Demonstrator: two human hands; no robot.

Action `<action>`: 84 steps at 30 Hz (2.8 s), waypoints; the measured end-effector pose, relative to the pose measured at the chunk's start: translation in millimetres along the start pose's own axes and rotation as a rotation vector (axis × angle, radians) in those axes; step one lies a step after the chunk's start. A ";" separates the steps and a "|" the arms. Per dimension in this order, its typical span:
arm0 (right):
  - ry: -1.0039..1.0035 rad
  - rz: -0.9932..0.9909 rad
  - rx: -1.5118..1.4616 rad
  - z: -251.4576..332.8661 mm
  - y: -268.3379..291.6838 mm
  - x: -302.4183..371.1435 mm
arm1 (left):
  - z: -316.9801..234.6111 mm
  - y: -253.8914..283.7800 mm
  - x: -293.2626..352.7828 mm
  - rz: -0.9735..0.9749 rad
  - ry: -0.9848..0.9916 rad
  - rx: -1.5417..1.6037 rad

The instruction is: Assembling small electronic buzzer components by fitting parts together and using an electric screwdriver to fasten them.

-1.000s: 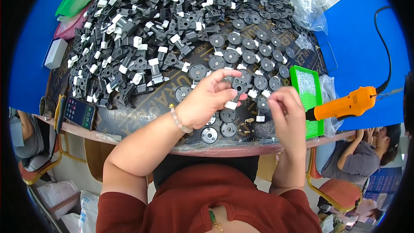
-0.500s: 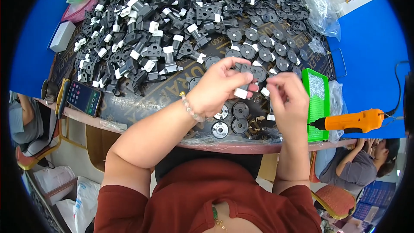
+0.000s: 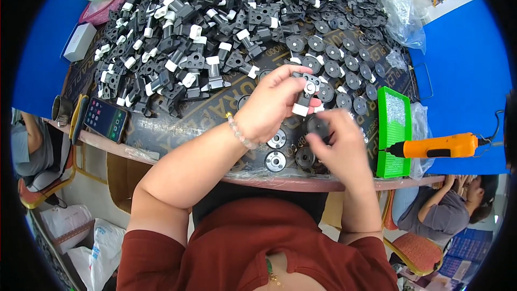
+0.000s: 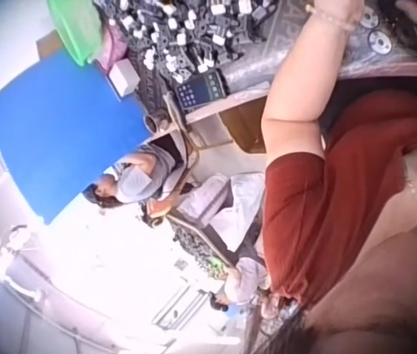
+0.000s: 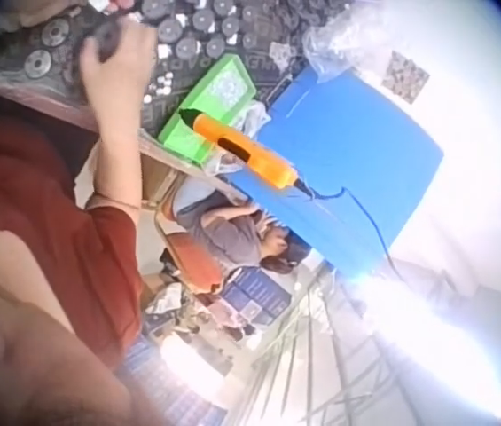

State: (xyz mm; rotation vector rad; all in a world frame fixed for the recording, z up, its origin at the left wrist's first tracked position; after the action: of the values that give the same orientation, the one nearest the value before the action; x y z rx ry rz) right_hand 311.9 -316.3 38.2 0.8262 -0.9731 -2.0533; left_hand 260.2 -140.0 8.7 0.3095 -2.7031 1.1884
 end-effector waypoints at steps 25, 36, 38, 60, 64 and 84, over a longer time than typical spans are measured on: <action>0.326 0.016 -0.023 9.6 34.3 -52.3 | 14.5 7.3 -4.9 0.150 0.007 -0.045; 0.223 0.103 -0.039 -5.3 23.4 -28.0 | -21.2 -7.4 16.7 -0.191 -0.466 -1.120; 0.193 0.155 -0.002 -10.4 12.2 -18.4 | -25.5 -6.6 15.5 -0.221 -0.528 -1.040; 0.511 0.195 0.140 -6.5 -10.9 54.6 | 44.0 3.1 97.3 -0.106 -0.615 -2.001; 0.470 0.133 0.141 -23.2 -0.9 79.3 | 47.4 7.2 109.3 -0.066 -0.615 -1.940; -0.035 -0.242 0.284 -85.3 46.7 108.6 | -99.2 36.2 19.9 -0.408 -0.798 -1.960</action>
State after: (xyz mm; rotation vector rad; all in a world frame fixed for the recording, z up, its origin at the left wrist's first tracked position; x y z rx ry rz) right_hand 333.8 -457.0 6.8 1.1048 -1.2563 -2.1668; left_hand 239.0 -44.9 54.1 0.8815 -2.5608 -1.9760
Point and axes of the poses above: each hand's wrist, its own x-axis away from the middle knuckle, its own y-axis out of the back of the hand, z = x × y, the point moved 2 cm from there along -x, towards the middle knuckle, and after that the axes turned 6 degrees about y, right-handed, at the moved point
